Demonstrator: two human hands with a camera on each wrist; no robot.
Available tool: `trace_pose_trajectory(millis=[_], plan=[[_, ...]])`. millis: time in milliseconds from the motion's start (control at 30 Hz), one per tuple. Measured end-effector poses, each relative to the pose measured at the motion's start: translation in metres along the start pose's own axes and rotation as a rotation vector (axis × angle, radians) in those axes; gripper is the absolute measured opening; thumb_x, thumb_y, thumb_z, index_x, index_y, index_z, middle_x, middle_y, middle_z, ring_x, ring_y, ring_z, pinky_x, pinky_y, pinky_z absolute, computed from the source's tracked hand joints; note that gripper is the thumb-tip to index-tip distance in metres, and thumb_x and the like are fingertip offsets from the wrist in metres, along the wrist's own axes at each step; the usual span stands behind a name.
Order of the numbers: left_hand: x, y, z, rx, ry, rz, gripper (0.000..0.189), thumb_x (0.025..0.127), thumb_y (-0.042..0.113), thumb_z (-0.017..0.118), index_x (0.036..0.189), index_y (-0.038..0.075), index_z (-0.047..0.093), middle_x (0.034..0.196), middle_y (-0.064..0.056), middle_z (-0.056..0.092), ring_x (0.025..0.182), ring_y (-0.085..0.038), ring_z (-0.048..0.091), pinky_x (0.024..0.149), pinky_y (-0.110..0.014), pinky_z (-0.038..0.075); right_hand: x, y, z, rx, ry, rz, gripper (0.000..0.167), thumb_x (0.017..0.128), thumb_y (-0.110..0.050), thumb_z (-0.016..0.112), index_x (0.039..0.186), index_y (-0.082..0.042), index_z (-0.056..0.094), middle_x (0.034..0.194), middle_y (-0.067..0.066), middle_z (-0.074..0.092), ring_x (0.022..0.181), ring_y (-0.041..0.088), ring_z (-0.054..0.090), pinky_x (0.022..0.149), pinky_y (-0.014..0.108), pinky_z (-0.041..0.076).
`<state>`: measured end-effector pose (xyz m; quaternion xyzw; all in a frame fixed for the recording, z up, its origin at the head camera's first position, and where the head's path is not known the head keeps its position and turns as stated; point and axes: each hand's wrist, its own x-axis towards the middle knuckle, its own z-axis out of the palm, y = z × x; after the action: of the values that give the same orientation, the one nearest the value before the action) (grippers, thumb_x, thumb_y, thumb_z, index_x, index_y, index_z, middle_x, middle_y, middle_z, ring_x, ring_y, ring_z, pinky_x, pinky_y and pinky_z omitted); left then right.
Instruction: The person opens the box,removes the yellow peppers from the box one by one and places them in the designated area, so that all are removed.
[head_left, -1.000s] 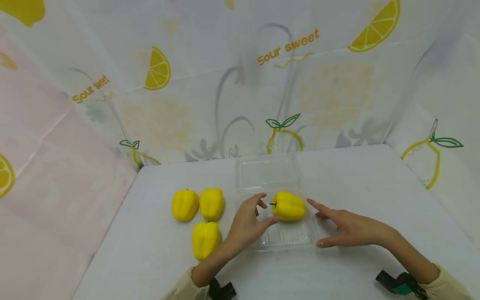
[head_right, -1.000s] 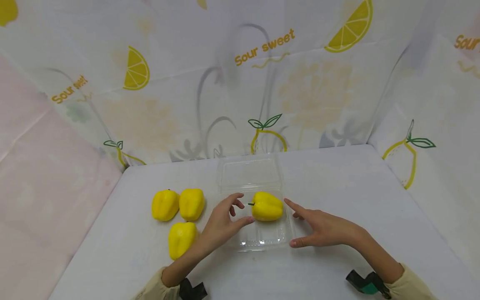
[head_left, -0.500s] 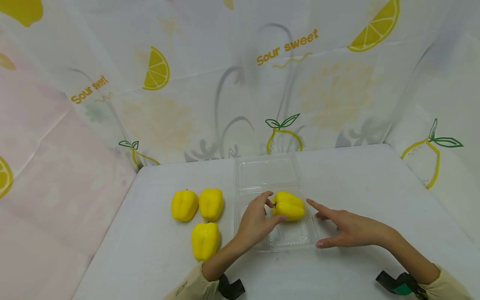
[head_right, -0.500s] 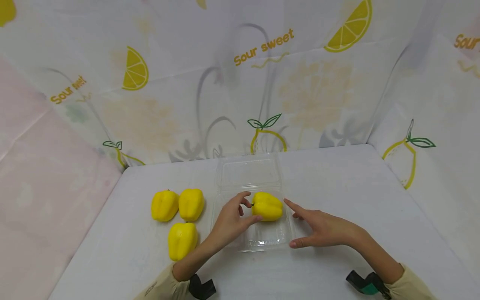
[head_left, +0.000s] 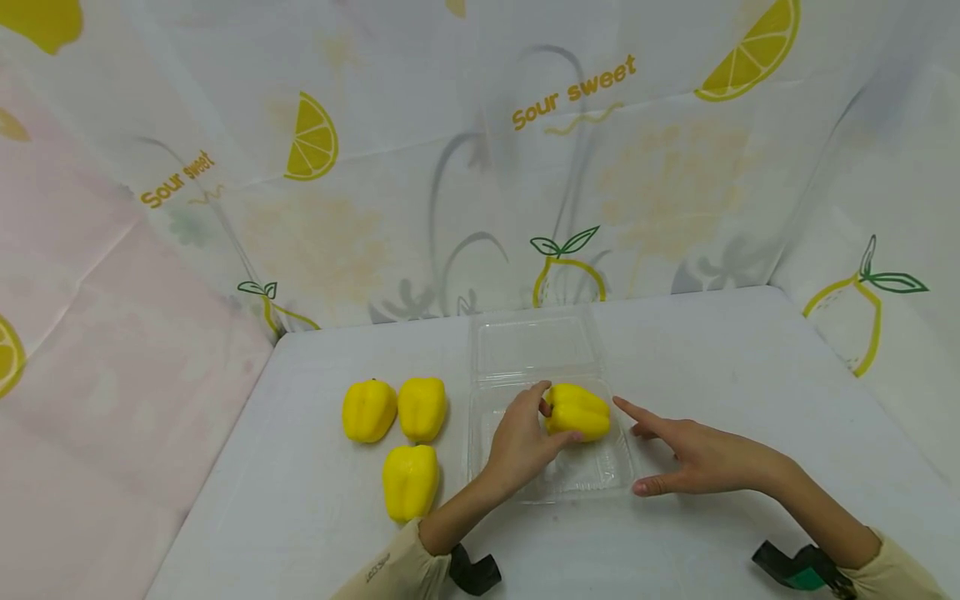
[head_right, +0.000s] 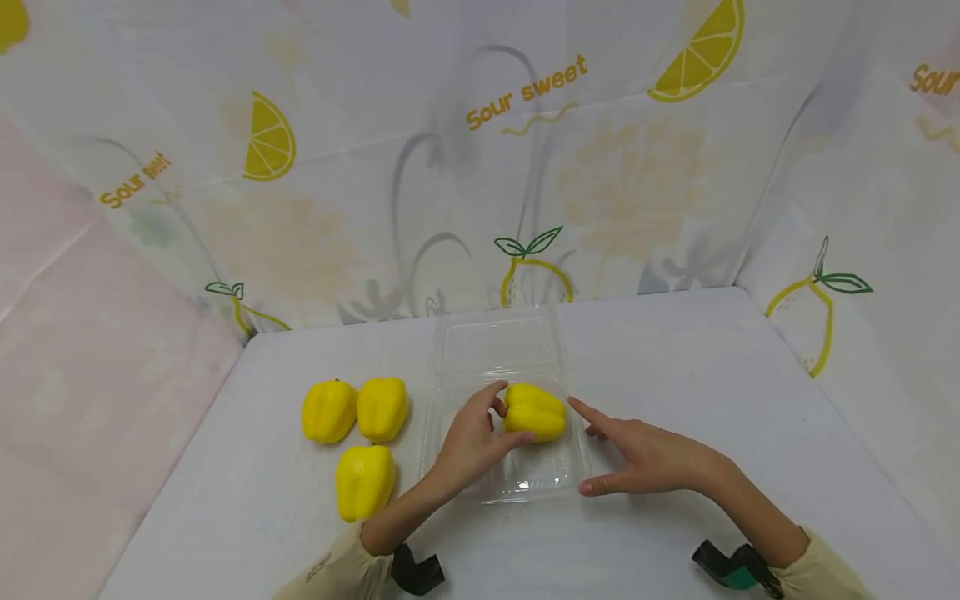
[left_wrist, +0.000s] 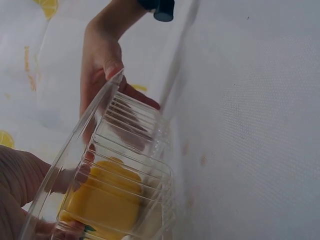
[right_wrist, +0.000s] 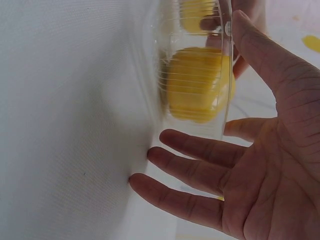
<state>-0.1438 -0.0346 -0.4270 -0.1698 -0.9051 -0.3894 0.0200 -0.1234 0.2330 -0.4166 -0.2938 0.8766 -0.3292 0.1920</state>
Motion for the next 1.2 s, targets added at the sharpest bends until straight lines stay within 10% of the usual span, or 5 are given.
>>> trace_pose_trajectory(millis=[1200], plan=[[0.001,-0.005,-0.009,-0.004,-0.034,-0.006,0.065,0.076,0.033,0.086,0.130,0.007,0.062,0.086,0.005,0.060,0.072,-0.009,0.050,0.064,-0.022,0.043,0.001,0.001,0.000,0.002,-0.001,0.021,0.104,0.084,-0.055,0.072,0.159,-0.015,0.012,0.132,0.019,0.056,0.120,0.039,0.054,0.090,0.060,0.045]])
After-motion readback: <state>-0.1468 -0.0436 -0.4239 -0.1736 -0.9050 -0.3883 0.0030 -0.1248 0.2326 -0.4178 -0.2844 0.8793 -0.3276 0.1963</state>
